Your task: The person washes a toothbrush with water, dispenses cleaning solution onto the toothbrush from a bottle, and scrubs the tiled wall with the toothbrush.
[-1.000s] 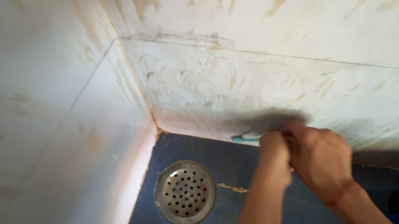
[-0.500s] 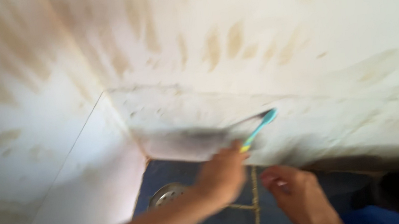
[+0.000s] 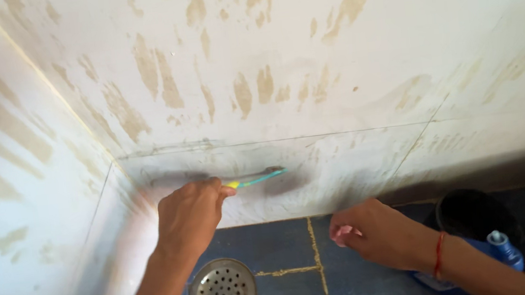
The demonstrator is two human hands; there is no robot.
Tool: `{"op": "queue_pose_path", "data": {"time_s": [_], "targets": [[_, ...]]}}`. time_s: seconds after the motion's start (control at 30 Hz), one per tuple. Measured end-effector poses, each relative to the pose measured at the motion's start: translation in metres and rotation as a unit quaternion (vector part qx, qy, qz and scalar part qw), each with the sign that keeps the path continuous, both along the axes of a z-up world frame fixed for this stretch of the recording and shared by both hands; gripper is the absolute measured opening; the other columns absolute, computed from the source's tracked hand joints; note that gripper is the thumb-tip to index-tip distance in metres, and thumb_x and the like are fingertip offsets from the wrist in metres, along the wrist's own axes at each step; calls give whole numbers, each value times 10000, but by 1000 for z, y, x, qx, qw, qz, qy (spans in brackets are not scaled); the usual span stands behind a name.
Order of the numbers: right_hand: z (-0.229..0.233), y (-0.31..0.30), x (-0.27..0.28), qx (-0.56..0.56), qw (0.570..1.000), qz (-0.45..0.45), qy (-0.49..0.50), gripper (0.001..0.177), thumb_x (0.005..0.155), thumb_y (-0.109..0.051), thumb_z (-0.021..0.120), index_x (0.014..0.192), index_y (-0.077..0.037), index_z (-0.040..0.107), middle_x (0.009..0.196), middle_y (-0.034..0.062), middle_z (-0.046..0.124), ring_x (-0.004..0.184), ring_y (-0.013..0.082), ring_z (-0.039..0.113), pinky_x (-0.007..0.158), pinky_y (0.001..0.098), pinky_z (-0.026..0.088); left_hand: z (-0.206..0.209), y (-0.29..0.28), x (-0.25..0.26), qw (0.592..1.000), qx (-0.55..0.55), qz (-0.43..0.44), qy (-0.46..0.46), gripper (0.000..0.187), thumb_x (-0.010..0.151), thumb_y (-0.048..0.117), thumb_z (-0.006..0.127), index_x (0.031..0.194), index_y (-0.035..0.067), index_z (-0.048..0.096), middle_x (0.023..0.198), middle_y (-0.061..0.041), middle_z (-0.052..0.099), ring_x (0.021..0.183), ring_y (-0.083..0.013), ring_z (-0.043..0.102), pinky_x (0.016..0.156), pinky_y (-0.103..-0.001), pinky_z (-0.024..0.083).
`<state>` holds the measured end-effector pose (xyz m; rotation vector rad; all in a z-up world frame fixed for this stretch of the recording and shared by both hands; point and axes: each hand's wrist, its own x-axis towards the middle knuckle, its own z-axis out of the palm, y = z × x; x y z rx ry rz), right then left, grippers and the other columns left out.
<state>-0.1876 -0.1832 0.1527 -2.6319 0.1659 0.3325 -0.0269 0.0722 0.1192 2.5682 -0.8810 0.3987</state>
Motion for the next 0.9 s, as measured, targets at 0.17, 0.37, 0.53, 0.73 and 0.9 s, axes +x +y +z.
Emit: {"op": "queue_pose_path", "data": {"time_s": [0.17,0.37,0.53,0.73,0.9], "targets": [[-42,17,27,105,991,-50,-65,171,861,-145,668,971,-81,783,783,69,805,740,162,746,691,299,585,-19,1,24,999,-33,13,-25,285,926,363,702,800,117,770,715,-92,736,659,-296,713,593,-428,539],[-143,60,68,374,902,-194,-97,183,907,-168,691,1007,-50,788,877,19,797,783,107,726,712,271,580,-90,1,37,986,47,39,155,222,876,183,692,982,320,830,708,-44,752,592,-227,707,580,-390,536],[-174,88,81,475,810,-327,-103,221,932,-157,678,1039,-2,793,909,63,774,792,138,658,691,287,519,-106,-2,45,998,-45,3,-39,109,839,234,730,804,157,799,652,-68,726,543,-239,660,559,-406,503],[-173,94,93,644,607,-435,-165,272,972,-154,560,1144,15,686,1010,97,734,897,186,691,817,336,563,-105,-16,52,996,-33,32,75,197,976,291,665,925,134,773,680,-36,725,488,-181,651,452,-376,519],[-178,121,69,696,569,-411,-149,318,953,-204,567,1144,20,686,1012,110,715,907,201,671,821,363,558,-130,-9,50,974,87,85,193,318,978,451,655,916,166,781,661,-50,722,523,-182,637,499,-373,527]]}}
